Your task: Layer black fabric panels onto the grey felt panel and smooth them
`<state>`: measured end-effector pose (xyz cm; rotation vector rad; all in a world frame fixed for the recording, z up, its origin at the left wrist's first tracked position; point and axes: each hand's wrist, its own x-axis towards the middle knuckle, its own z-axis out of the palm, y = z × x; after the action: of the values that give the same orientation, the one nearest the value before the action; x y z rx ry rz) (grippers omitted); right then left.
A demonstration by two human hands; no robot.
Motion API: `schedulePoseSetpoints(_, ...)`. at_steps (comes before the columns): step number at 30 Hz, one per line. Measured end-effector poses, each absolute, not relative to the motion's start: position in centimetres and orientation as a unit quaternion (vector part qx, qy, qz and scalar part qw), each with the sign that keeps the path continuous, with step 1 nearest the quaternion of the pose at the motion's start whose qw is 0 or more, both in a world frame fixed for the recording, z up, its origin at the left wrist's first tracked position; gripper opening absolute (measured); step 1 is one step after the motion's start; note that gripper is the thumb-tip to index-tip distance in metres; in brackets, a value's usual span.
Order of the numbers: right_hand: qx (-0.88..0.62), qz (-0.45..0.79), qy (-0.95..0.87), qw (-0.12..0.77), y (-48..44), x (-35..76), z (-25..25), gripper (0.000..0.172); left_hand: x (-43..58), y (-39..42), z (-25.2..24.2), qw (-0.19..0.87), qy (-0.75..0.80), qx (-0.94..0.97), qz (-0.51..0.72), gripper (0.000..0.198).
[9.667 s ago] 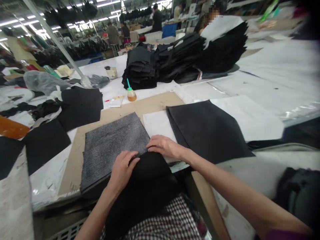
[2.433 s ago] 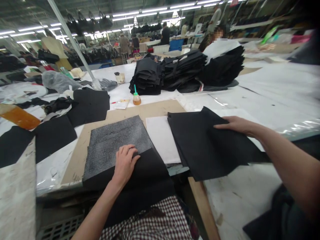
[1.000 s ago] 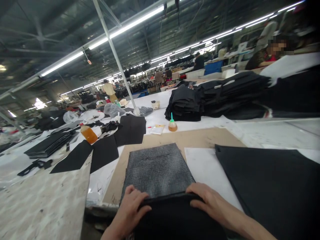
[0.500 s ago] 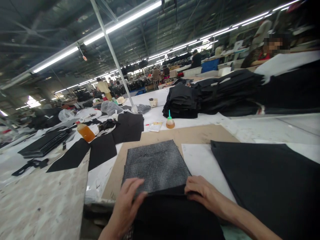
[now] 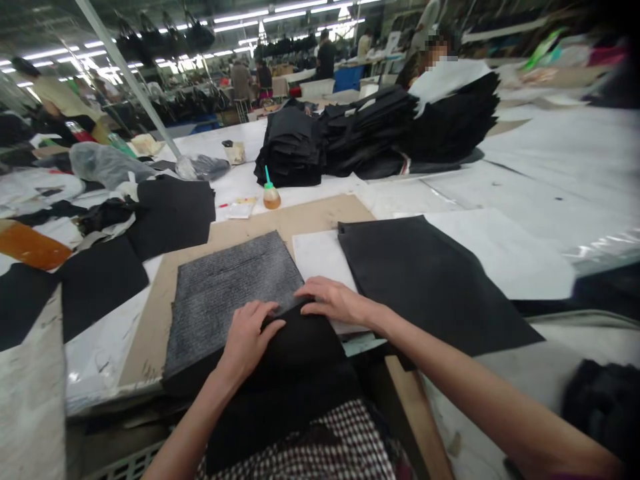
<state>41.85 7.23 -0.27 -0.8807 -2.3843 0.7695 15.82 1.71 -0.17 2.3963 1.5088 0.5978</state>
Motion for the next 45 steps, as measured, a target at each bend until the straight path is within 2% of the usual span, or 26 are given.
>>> schedulePoseSetpoints(2,-0.308,0.276,-0.874,0.254,7.7,41.8,-0.8,0.021,16.0,1.9,-0.3,0.121,0.518,0.82,0.21,0.018)
schedulePoseSetpoints(4,-0.305,0.273,-0.873,0.265,8.0,41.6,-1.4,0.02,16.1,2.1,-0.6,0.111,0.512,0.824,0.215,0.015)
schedulePoseSetpoints(10,-0.286,0.237,-0.886,0.279,8.3,41.6,-2.3,0.02,16.0,2.1,-1.3,0.037,0.463,0.859,0.214,0.021)
schedulePoseSetpoints(18,-0.246,0.075,-0.946,0.198,7.9,41.6,-1.5,0.02,15.9,1.6,-1.0,-0.038,0.413,0.898,0.149,0.028)
schedulePoseSetpoints(23,-0.236,0.038,-0.954,0.179,7.1,41.9,-1.2,0.02,16.2,1.4,-0.3,-0.07,0.397,0.908,0.11,0.028)
schedulePoseSetpoints(28,-0.28,0.046,-0.944,0.171,6.0,42.6,-0.5,0.021,16.3,1.2,0.1,-0.098,0.378,0.916,0.088,0.027)
schedulePoseSetpoints(33,-0.421,-0.004,-0.897,0.136,2.4,38.8,0.9,0.016,16.7,0.9,0.0,-0.129,0.372,0.916,0.082,0.025)
schedulePoseSetpoints(39,-0.495,-0.024,-0.856,0.147,-1.5,34.0,-1.0,0.031,15.6,0.8,-0.7,-0.084,0.393,0.908,0.114,0.026)
schedulePoseSetpoints(45,-0.476,-0.04,-0.869,0.133,-1.9,34.3,-0.7,0.046,10.3,-0.2,-1.4,-0.001,0.414,0.895,0.165,0.025)
